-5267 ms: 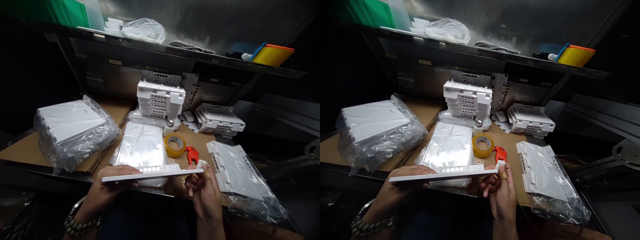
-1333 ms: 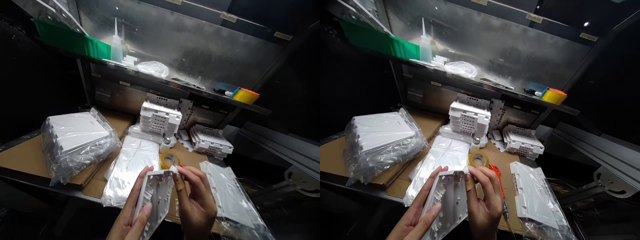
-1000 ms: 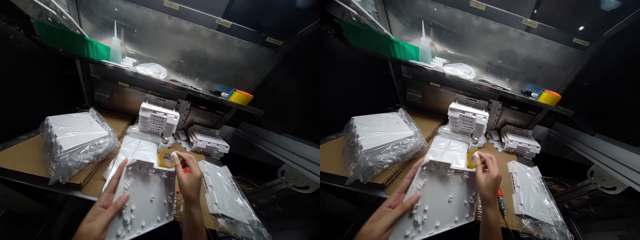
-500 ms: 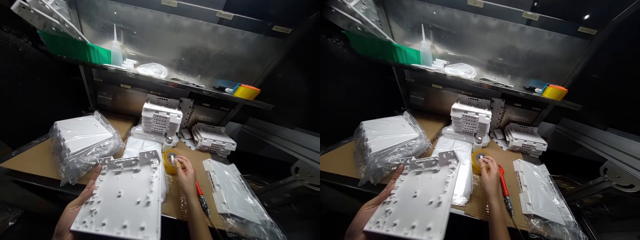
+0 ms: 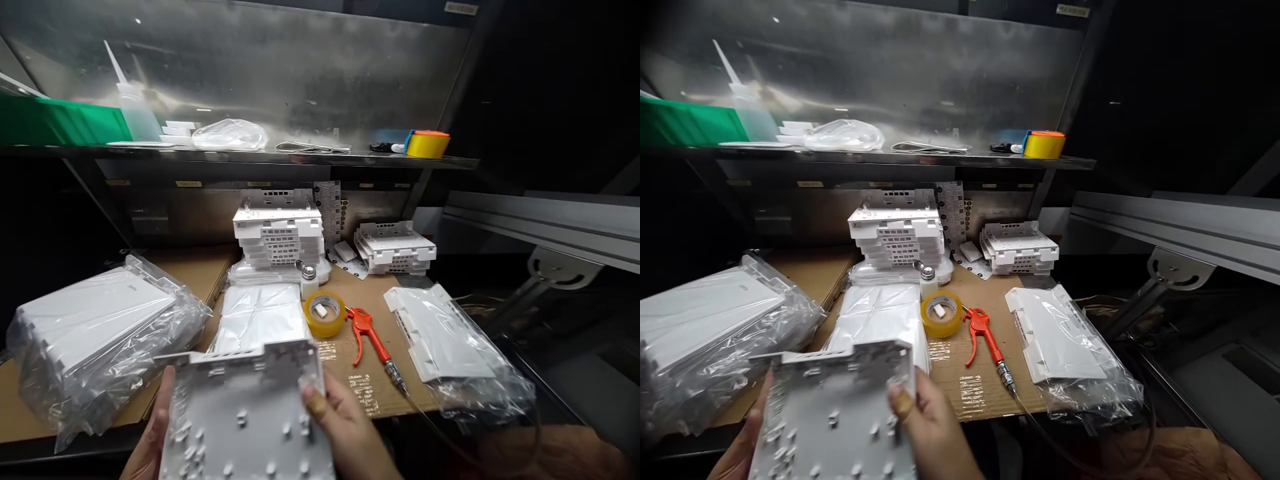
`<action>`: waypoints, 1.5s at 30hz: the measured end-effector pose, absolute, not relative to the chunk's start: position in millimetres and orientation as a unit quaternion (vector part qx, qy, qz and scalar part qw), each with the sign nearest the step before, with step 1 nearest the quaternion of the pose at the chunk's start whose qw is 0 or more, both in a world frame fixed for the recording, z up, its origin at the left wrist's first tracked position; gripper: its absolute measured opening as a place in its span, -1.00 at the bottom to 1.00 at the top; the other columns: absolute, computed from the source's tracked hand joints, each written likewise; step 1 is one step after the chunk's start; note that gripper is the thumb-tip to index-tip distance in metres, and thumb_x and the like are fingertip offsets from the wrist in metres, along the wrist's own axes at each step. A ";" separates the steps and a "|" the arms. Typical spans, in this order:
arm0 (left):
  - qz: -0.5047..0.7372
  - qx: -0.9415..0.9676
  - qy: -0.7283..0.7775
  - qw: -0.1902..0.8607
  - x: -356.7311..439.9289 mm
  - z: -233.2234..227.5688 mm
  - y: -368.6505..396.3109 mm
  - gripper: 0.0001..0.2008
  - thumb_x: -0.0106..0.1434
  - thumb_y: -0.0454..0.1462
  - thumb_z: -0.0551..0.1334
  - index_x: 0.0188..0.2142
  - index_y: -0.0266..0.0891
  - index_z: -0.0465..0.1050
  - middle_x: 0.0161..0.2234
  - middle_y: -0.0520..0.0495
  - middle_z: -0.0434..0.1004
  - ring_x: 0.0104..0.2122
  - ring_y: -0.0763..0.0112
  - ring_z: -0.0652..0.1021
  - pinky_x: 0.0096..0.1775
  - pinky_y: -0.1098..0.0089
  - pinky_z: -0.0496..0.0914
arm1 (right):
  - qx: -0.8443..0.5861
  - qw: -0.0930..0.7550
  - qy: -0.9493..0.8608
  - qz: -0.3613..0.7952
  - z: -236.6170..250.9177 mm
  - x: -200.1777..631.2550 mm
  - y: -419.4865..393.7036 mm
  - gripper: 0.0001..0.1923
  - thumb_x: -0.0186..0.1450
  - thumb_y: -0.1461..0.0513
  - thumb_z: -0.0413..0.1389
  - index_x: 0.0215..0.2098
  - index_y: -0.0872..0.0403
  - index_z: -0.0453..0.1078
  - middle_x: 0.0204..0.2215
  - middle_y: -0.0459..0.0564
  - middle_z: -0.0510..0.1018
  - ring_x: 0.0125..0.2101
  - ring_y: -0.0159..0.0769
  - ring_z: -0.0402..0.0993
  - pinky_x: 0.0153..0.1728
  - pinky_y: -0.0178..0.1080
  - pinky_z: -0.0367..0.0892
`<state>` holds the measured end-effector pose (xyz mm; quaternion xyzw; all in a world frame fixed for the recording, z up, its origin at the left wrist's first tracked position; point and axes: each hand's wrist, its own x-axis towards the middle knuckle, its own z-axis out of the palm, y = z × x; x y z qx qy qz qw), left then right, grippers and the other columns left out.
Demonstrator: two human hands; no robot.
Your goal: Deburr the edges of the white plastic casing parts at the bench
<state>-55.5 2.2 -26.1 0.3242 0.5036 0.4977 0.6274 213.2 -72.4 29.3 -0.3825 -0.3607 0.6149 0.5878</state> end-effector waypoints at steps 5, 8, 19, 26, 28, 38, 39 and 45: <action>0.455 0.530 0.553 0.454 -29.7 -28.0 8.1 -0.59 0.15 0.13 0.41 -0.20 -0.08 0.59 -0.40 -0.07 0.69 -0.32 0.07 0.69 -0.24 0.25 0.59 | -0.414 0.702 -0.141 0.563 -8.7 282.2 -89.5 -0.52 0.24 -0.02 0.34 0.03 0.03 0.57 -0.24 0.11 0.73 -0.12 0.05 0.69 -0.04 0.10 0.55; 0.368 0.681 0.501 0.387 -10.1 -36.1 8.7 -0.59 0.06 0.00 0.51 -0.13 -0.06 0.63 -0.08 -0.16 0.68 -0.02 -0.04 0.62 0.08 0.13 0.48 | -0.435 0.769 -0.087 0.461 -20.3 323.6 -104.9 -0.56 0.24 -0.02 0.31 0.00 -0.01 0.61 -0.12 0.15 0.73 0.03 0.12 0.63 0.13 0.20 0.46; 0.184 0.756 0.460 0.428 -4.9 -24.6 58.5 -0.69 0.21 -0.05 0.37 -0.21 -0.08 0.34 -0.34 -0.02 0.66 -0.29 0.12 0.62 -0.18 0.19 0.40 | -0.410 0.797 0.056 0.441 -36.8 351.4 -140.3 -0.40 0.25 0.07 0.29 0.22 0.05 0.47 0.09 0.12 0.64 0.20 0.07 0.50 0.32 0.12 0.27; 0.129 0.608 0.433 0.652 -16.7 -14.5 113.2 -0.49 0.07 0.06 0.51 -0.25 -0.20 0.35 -0.44 0.02 0.59 -0.40 0.37 0.56 -0.27 0.35 0.43 | -0.373 0.782 0.006 0.499 -38.6 344.4 -134.9 -0.42 0.29 -0.08 0.24 0.16 0.04 0.52 0.08 0.16 0.64 0.20 0.08 0.49 0.30 0.13 0.28; 0.142 0.583 0.425 0.678 -18.3 -13.2 115.9 -0.51 0.10 -0.01 0.53 -0.19 -0.21 0.38 -0.37 0.00 0.62 -0.32 0.40 0.59 -0.17 0.36 0.45 | -0.381 0.763 -0.034 0.521 -40.6 341.2 -131.1 -0.40 0.29 -0.12 0.22 0.13 0.08 0.55 0.01 0.18 0.68 0.18 0.09 0.51 0.26 0.14 0.32; 0.260 0.581 0.367 0.678 57.0 -39.7 49.9 -0.53 -0.14 -0.27 0.63 -0.37 -0.17 0.39 -0.58 0.19 0.43 -0.54 0.52 0.40 -0.32 0.44 0.36 | -0.349 0.584 -0.237 0.693 -62.6 235.6 -82.1 -0.52 0.26 -0.09 0.32 -0.07 0.10 0.64 -0.34 0.04 0.70 -0.28 -0.11 0.64 -0.17 -0.15 0.44; 0.275 0.581 0.364 0.674 62.9 -42.3 45.6 -0.55 -0.14 -0.28 0.62 -0.38 -0.17 0.40 -0.59 0.18 0.42 -0.53 0.52 0.39 -0.32 0.44 0.35 | -0.357 0.578 -0.244 0.693 -62.1 229.4 -77.5 -0.51 0.26 -0.11 0.32 -0.10 0.10 0.65 -0.36 0.03 0.70 -0.32 -0.16 0.62 -0.22 -0.19 0.41; 0.347 0.566 0.377 0.646 47.9 -41.1 62.6 -0.50 -0.11 -0.17 0.61 -0.40 -0.15 0.30 -0.62 0.20 0.32 -0.56 0.49 0.33 -0.43 0.47 0.24 | -0.401 0.581 -0.215 0.675 -62.6 247.7 -78.9 -0.50 0.23 -0.12 0.34 -0.14 0.12 0.66 -0.36 0.05 0.70 -0.32 -0.17 0.62 -0.25 -0.22 0.37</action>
